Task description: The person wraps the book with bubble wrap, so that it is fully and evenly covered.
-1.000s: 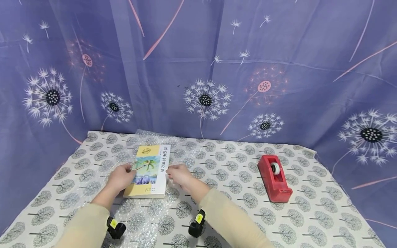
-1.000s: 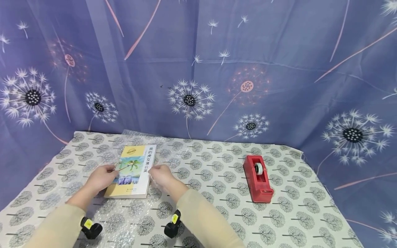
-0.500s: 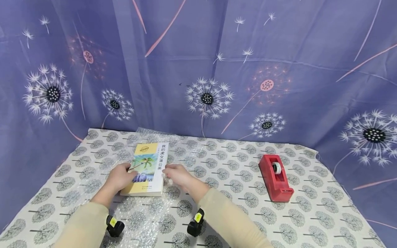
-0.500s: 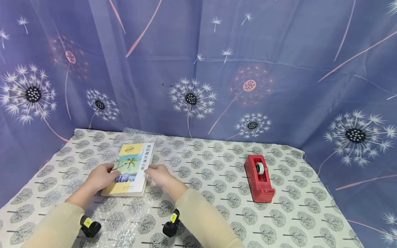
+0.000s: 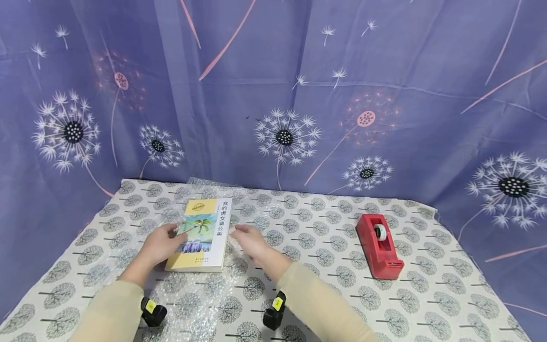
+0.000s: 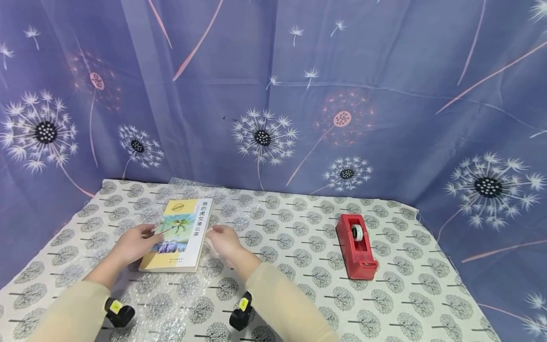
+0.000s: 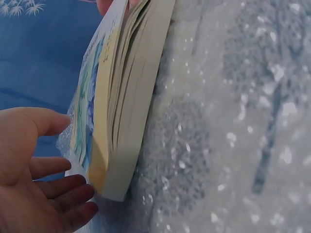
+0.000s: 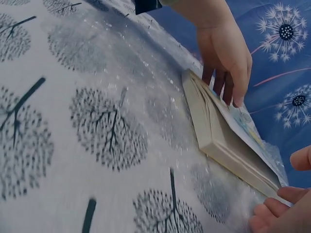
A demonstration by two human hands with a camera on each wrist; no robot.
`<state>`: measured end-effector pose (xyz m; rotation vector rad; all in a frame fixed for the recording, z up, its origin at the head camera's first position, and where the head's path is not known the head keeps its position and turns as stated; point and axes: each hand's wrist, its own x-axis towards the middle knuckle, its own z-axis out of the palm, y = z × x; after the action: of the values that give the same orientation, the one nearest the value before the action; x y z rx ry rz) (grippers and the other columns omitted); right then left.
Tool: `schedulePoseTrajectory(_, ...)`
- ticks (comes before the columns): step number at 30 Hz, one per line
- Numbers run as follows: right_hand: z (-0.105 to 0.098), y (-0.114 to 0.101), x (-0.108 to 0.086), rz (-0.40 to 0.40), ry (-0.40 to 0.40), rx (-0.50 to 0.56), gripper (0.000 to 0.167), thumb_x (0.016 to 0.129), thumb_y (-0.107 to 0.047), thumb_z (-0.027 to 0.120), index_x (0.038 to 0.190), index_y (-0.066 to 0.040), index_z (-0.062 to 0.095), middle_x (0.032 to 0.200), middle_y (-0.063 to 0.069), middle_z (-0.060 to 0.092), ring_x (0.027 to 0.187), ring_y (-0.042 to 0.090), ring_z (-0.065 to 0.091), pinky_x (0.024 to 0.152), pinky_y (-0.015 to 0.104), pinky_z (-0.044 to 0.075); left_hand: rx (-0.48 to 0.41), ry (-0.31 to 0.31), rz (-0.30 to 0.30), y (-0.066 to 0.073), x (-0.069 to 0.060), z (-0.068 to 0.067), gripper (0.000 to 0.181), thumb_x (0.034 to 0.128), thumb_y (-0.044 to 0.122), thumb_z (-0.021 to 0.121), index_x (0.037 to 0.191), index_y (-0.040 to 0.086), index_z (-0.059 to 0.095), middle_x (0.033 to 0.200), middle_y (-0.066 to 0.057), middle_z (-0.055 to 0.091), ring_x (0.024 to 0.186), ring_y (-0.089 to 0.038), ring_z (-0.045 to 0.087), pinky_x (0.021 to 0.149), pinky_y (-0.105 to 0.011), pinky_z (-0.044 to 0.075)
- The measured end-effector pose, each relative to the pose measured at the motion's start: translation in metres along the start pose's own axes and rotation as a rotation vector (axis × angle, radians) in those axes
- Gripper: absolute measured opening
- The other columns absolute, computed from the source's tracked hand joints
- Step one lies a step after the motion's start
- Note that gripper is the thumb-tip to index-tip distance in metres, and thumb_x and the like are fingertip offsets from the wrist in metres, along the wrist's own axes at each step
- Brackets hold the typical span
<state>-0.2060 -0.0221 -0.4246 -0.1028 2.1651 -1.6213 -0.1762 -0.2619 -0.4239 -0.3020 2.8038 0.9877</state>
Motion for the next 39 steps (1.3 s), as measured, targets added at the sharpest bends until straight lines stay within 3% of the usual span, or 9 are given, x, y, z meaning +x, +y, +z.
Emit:
schedulePoseTrajectory(4, -0.005, 0.002, -0.001, -0.079, -0.014, -0.167, 0.048, 0.091, -0.023, 0.053, 0.135, -0.004, 0.049, 0.138, 0.016, 0.051, 0.128, 0.034, 0.047, 0.106, 0.049, 0.041, 0.085, 0.024, 0.088, -0.003, -0.004, -0.001, 0.07, 0.0915, 0.037, 0.055, 0.136, -0.015, 0.037, 0.132, -0.038, 0.044, 0.12, -0.053, 0.043, 0.098, -0.062, 0.04)
schedulePoseTrajectory(7, -0.009, 0.004, -0.001, -0.198, -0.039, -0.392, 0.049, 0.09, -0.022, 0.055, 0.133, 0.0, 0.05, 0.137, 0.017, 0.051, 0.129, 0.034, 0.046, 0.108, 0.046, 0.04, 0.177, 0.027, 0.125, -0.004, -0.007, -0.004, 0.078, 0.0889, 0.046, 0.057, 0.135, -0.014, 0.039, 0.136, -0.041, 0.037, 0.122, -0.059, 0.036, 0.097, -0.071, 0.034)
schedulePoseTrajectory(12, -0.013, 0.011, -0.003, -0.3, -0.061, -0.842, 0.063, 0.086, -0.038, 0.062, 0.138, -0.005, 0.047, 0.147, 0.018, 0.04, 0.136, 0.036, 0.037, 0.112, 0.049, 0.033, 0.241, -0.072, 0.028, -0.009, -0.01, -0.008, 0.101, 0.0824, 0.07, 0.049, 0.144, -0.007, 0.026, 0.146, -0.043, 0.009, 0.128, -0.067, 0.011, 0.094, -0.082, 0.014)
schedulePoseTrajectory(16, -0.014, 0.016, -0.005, -0.287, -0.101, -1.042, 0.079, 0.081, -0.056, 0.064, 0.145, -0.015, 0.039, 0.155, 0.017, 0.025, 0.141, 0.04, 0.025, 0.114, 0.053, 0.027, 0.214, -0.153, -0.035, -0.011, -0.012, -0.01, 0.108, 0.0815, 0.074, 0.045, 0.147, -0.008, 0.017, 0.146, -0.043, -0.007, 0.127, -0.069, -0.007, 0.091, -0.085, 0.004)
schedulePoseTrajectory(25, -0.018, 0.017, -0.006, -0.241, -0.117, -1.148, 0.086, 0.078, -0.068, 0.056, 0.148, -0.023, 0.033, 0.157, 0.015, 0.019, 0.143, 0.038, 0.021, 0.116, 0.051, 0.023, 0.195, -0.165, -0.047, -0.008, -0.012, -0.007, 0.109, 0.0825, 0.074, 0.043, 0.147, -0.008, 0.013, 0.147, -0.041, -0.01, 0.127, -0.067, -0.012, 0.093, -0.084, 0.0)
schedulePoseTrajectory(39, -0.029, 0.016, -0.012, -0.245, -0.122, -1.156, 0.085, 0.08, -0.065, 0.056, 0.148, -0.019, 0.033, 0.156, 0.016, 0.019, 0.143, 0.039, 0.021, 0.117, 0.051, 0.022, 0.249, -0.14, -0.042, -0.002, -0.01, 0.002, 0.109, 0.0812, 0.077, 0.041, 0.148, -0.005, 0.015, 0.148, -0.04, -0.004, 0.127, -0.069, -0.002, 0.091, -0.085, 0.009)
